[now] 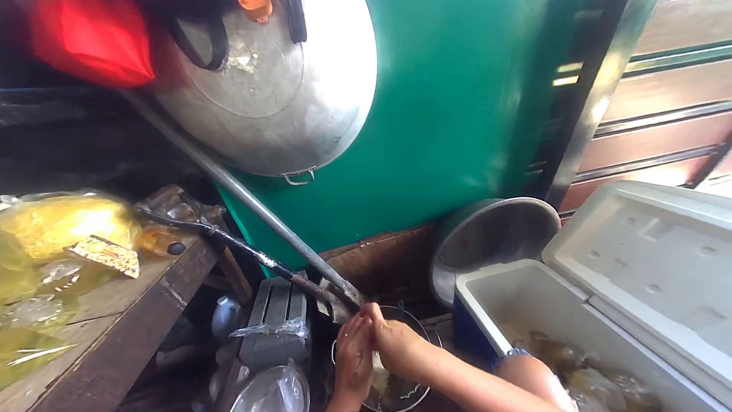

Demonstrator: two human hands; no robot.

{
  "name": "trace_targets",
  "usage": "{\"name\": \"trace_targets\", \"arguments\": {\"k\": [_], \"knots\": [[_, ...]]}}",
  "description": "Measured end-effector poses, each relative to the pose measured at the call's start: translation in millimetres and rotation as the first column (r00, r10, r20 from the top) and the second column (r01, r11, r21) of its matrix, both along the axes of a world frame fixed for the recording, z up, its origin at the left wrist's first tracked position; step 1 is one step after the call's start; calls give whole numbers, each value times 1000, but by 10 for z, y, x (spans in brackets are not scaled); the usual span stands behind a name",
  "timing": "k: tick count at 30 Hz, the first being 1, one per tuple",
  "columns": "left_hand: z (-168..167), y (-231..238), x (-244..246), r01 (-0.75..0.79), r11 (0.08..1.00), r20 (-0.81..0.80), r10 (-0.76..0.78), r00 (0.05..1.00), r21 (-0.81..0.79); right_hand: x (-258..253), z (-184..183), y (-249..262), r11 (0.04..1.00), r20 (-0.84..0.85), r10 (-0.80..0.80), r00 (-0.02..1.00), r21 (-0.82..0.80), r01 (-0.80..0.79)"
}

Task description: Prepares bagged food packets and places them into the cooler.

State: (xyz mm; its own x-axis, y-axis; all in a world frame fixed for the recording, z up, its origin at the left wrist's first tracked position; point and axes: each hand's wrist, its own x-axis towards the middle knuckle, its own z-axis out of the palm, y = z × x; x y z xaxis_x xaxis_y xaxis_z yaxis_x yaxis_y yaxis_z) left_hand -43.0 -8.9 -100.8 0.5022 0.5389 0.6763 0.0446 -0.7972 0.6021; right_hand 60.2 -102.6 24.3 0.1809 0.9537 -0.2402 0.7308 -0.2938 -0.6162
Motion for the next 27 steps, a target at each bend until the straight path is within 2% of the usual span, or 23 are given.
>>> {"name": "trace_targets", "arguments": {"k": [1, 3, 5, 6, 8, 10, 14, 18, 20, 22, 23, 25, 27], "knots": [[61, 15, -8, 15, 1000, -13, -15, 1000, -9, -14, 63, -8, 999, 80, 50, 996, 18, -52], [163, 1, -36, -50, 998, -98, 45, 994, -48, -45, 57, -10, 990, 184, 93, 979, 91, -111], [222, -89, -82, -150, 981, -262, 114, 958, -125, -38, -159, -11, 975, 226, 105, 969, 170, -145], [238, -137, -97, -204, 966, -381, 131, 915, -156, -21, -315, -16, 968, 233, 103, 967, 200, -151], [185, -195, -110, -292, 934, -644, 95, 759, -206, -8, -673, -47, 963, 233, 87, 968, 228, -142], [5, -253, -107, -370, 898, -793, 41, 608, -237, -29, -1030, -88, 969, 219, 79, 973, 212, -127], [-418, -367, -169, -460, 844, -904, -66, 422, -276, -152, -1546, -161, 994, 122, 81, 989, 60, -88], [-740, -379, -222, -476, 830, -939, -153, 308, -291, -237, -2005, -237, 990, 104, 119, 987, 64, -126], [-823, -335, -214, -473, 840, -944, -131, 302, -268, -259, -2186, -246, 979, 141, 95, 986, 168, -118], [-890, -296, -194, -457, 857, -936, -76, 343, -237, -245, -2274, -221, 963, 179, 48, 983, 254, -93], [-903, -298, -197, -453, 857, -920, -56, 387, -243, -231, -2281, -205, 967, 162, 28, 986, 246, -68], [-873, -311, -209, -457, 829, -860, -53, 508, -321, -196, -2213, -166, 991, 100, -7, 995, 131, -6], [-853, -314, -227, -420, 769, -723, -77, 687, -481, -151, -2124, -136, 999, 43, -36, 998, 29, 35]]}}
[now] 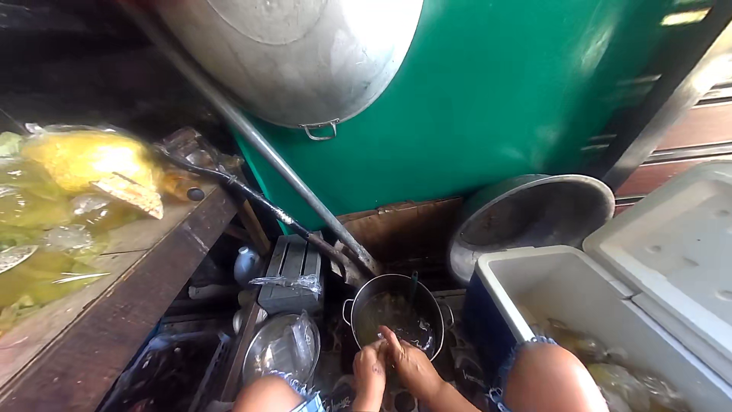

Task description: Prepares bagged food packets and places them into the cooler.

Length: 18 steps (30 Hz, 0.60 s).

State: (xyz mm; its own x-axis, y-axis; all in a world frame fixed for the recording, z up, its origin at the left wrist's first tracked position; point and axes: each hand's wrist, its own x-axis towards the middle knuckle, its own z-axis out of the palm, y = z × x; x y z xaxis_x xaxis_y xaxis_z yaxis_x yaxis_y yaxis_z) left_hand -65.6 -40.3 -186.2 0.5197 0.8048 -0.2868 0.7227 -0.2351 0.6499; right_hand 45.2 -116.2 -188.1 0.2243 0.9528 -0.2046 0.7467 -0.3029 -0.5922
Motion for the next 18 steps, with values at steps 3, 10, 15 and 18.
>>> {"name": "trace_targets", "arguments": {"k": [3, 10, 15, 18], "knots": [[22, 24, -55, 38, 981, 141, -11, 990, -190, 74, 36, -30, 999, -66, -20, 998, -49, 16], [-80, 0, -120, -71, 997, 151, 68, 986, 14, -11, -149, -99, 989, -82, -47, 996, 133, 57], [36, -94, -114, -63, 997, 132, 68, 989, -43, -2, -128, -120, 980, -101, -56, 993, 186, 74], [20, -85, -118, -57, 997, 118, 64, 991, -55, -12, -141, -135, 983, -102, -48, 994, 171, 65]]}}
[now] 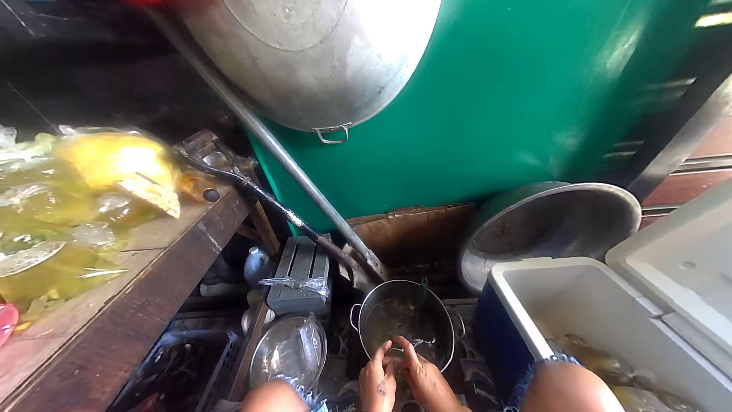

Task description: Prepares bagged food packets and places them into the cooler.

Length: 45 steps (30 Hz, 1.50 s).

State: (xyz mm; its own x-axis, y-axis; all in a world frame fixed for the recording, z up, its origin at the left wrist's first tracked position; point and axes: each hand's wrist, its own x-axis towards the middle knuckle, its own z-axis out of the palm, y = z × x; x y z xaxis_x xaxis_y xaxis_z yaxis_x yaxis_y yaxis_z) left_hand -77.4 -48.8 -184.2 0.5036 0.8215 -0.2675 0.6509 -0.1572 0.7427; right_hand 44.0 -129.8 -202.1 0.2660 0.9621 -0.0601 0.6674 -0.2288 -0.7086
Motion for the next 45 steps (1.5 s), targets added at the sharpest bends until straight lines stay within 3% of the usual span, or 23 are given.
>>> {"name": "trace_targets", "arguments": {"k": [6, 11, 15, 23, 28, 32, 40, 45], "knots": [[-93, 135, 56, -58, 998, 11, 59, 998, -15, -55, -63, -4, 997, 41, -28, 999, 73, 24], [-125, -76, -6, 88, 969, 36, -99, 994, 230, -18, -59, 7, 992, -192, -105, 976, 46, 116], [-142, -104, -43, 171, 948, 36, -187, 982, 267, 87, -16, 60, 984, -344, -174, 923, -36, 172], [-260, -220, 44, -7, 928, 126, -43, 991, 371, 109, 47, 86, 985, -311, -170, 935, -51, 162], [-145, -309, 137, -134, 945, 73, 117, 990, 297, -95, -46, 54, 934, -257, -307, 916, 101, 342], [-169, -291, 149, -169, 948, 65, 157, 985, 269, -111, -7, 58, 902, -217, -431, 876, -63, 428], [-216, -87, 116, 13, 991, -2, -13, 1000, 136, 67, -49, 116, 924, -289, -378, 880, -172, 341], [-313, 69, 76, 83, 996, 89, -80, 993, -23, 156, -12, 102, 923, -308, -376, 874, -205, 325]]}}
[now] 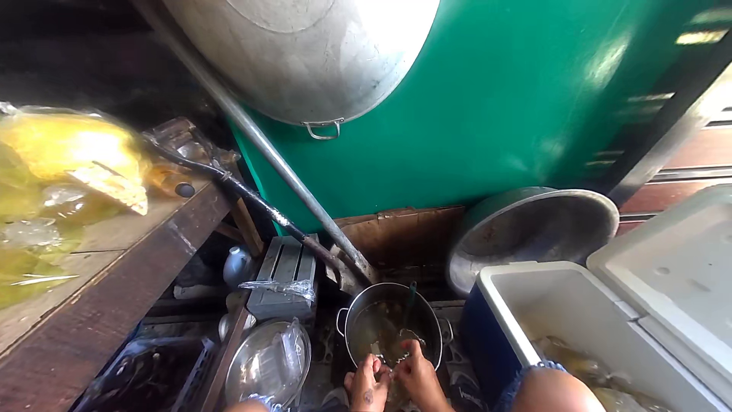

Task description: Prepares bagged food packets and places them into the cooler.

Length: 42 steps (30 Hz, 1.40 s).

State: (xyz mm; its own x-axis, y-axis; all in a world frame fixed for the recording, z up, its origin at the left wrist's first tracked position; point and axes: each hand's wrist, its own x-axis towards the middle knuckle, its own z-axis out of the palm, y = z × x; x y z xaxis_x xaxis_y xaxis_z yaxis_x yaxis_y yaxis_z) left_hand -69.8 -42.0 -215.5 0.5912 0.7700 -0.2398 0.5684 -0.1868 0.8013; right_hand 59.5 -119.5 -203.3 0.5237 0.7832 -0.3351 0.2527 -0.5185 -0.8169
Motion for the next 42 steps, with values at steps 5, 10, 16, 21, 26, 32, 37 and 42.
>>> {"name": "trace_targets", "arguments": {"k": [5, 10, 16, 21, 26, 32, 37, 42], "knots": [[-37, 45, -20, 36, 995, 194, -18, 981, -95, 19, 1, -42, 1000, 32, -5, 999, -5, 5], [-92, -8, -21, -156, 976, 250, 191, 949, -155, 4, 72, -76, 985, 168, 158, 973, 38, -167], [-59, -49, -47, -246, 955, 183, 275, 944, -166, -81, -37, -58, 983, 265, 71, 962, 144, -112], [48, -36, -101, -163, 985, 109, 169, 980, -63, -30, -104, -6, 933, 417, 269, 869, 111, -342], [59, -35, -144, 205, 949, -106, -184, 977, 241, 128, -36, 40, 762, 767, 387, 511, 46, -646], [-85, -45, -173, 151, 953, -11, -153, 988, 262, 261, 74, 23, 740, 848, 278, 451, 110, -664], [-27, -11, -98, 143, 951, -63, -131, 989, 272, 102, 182, 5, 821, 753, 462, 469, -163, -547], [-2, -48, -48, 213, 905, -87, -194, 977, 368, -47, 477, 82, 598, 378, 796, 473, -612, -517]]}}
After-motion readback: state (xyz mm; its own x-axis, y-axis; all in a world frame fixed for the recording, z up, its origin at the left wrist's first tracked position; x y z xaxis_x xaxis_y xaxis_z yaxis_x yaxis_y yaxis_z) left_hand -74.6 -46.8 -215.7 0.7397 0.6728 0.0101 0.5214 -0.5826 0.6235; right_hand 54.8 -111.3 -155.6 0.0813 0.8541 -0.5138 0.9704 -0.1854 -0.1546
